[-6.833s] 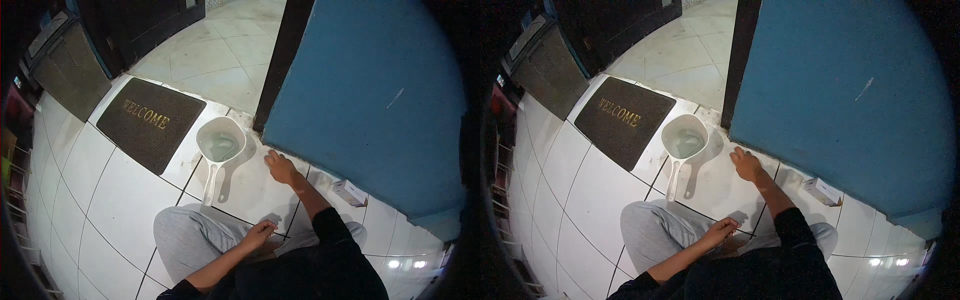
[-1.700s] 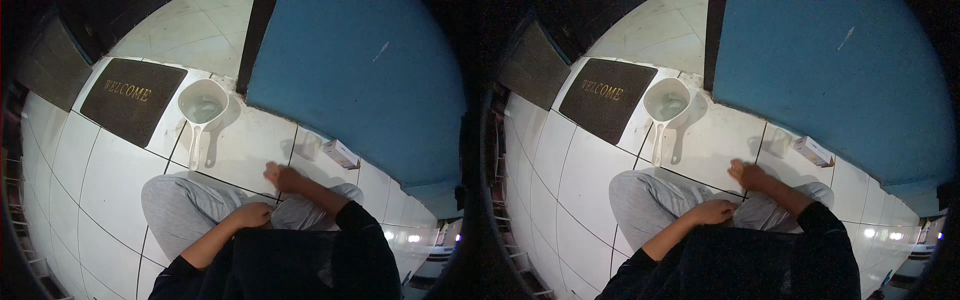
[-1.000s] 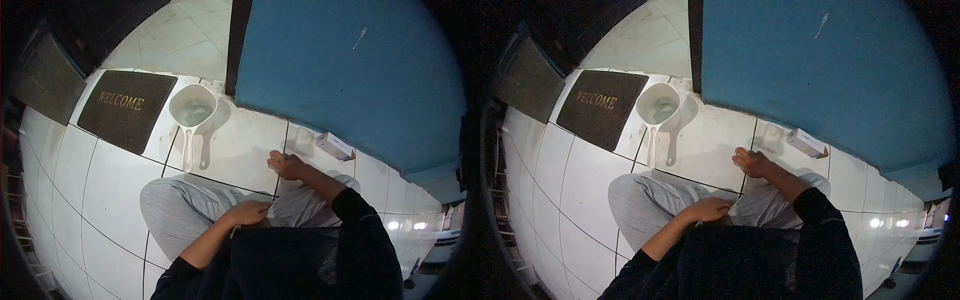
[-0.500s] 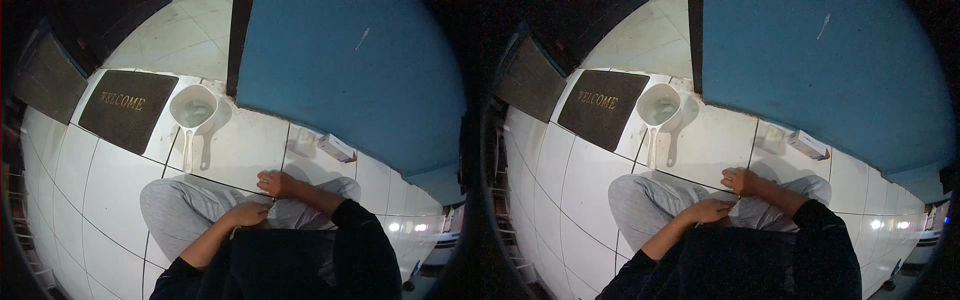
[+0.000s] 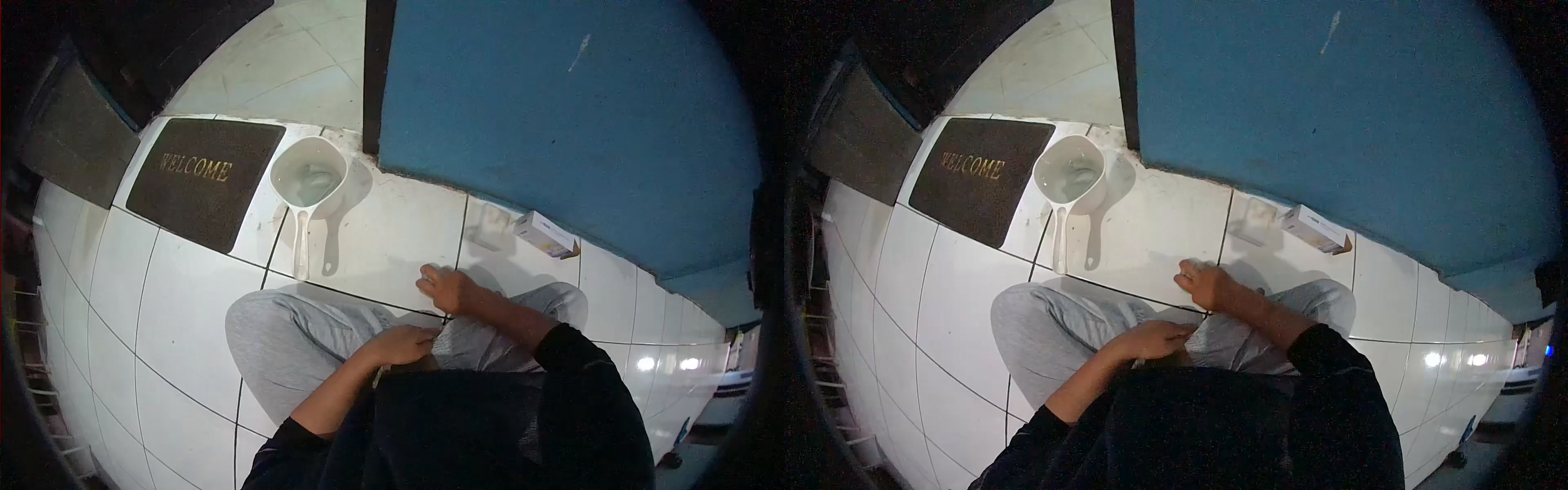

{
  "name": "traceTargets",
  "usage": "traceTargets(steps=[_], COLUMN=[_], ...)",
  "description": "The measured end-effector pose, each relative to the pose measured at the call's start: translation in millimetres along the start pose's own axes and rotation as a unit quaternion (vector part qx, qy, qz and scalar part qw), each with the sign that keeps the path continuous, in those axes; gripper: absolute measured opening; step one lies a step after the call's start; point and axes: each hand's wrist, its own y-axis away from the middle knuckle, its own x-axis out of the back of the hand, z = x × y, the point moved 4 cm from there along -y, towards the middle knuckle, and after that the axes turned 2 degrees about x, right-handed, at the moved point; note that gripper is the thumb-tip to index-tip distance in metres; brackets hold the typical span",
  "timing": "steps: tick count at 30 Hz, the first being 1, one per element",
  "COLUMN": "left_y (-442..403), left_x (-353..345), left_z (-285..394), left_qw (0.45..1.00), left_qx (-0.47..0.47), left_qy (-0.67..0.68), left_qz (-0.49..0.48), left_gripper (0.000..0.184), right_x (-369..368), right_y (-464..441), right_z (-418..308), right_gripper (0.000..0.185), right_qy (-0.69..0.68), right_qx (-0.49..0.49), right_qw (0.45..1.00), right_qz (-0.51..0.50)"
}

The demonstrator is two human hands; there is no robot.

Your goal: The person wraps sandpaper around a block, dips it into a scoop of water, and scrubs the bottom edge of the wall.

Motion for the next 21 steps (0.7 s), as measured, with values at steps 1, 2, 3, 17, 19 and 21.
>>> traceTargets(steps=[1, 2, 3, 17, 19, 21], left_y=[-0.5, 0.2, 0.7, -1.5, -0.9, -1.8], left_x=[0.6, 1.1, 2.3, 5.0, 5.8, 2.5], left_z=[1.0, 1.7, 2.2, -2.9, -3.8, -5.4], left_qw=[1.0, 1.0, 1.0, 0.999, 0.999, 0.999], left_qx=[-0.004, -0.016, -0.027, -0.017, -0.012, -0.002], left_qy=[-0.004, 0.0, 0.004, 0.03, 0.032, 0.023], left_qz=[0.0, 0.005, 0.01, 0.028, 0.029, 0.029], left_gripper=[0.036, 0.035, 0.035, 0.032, 0.031, 0.031], right_x=[4.9, 4.8, 5.2, 22.2, 9.6, 10.2], right_y=[3.6, 5.1, 3.0, -36.8, -32.3, -31.4], right_z=[-7.0, -15.1, -19.5, 128.0, 125.3, 107.3], right_gripper=[0.038, 0.04, 0.042, 0.039, 0.039, 0.04], right_qy=[0.004, -0.012, -0.03, -0.096, -0.087, -0.101], right_qx=[-0.003, -0.002, 0.001, -0.296, -0.255, -0.226], right_qw=[1.0, 0.999, 0.995, 0.949, 0.961, 0.968], right_qz=[0.003, -0.047, -0.096, 0.049, 0.058, -0.04])
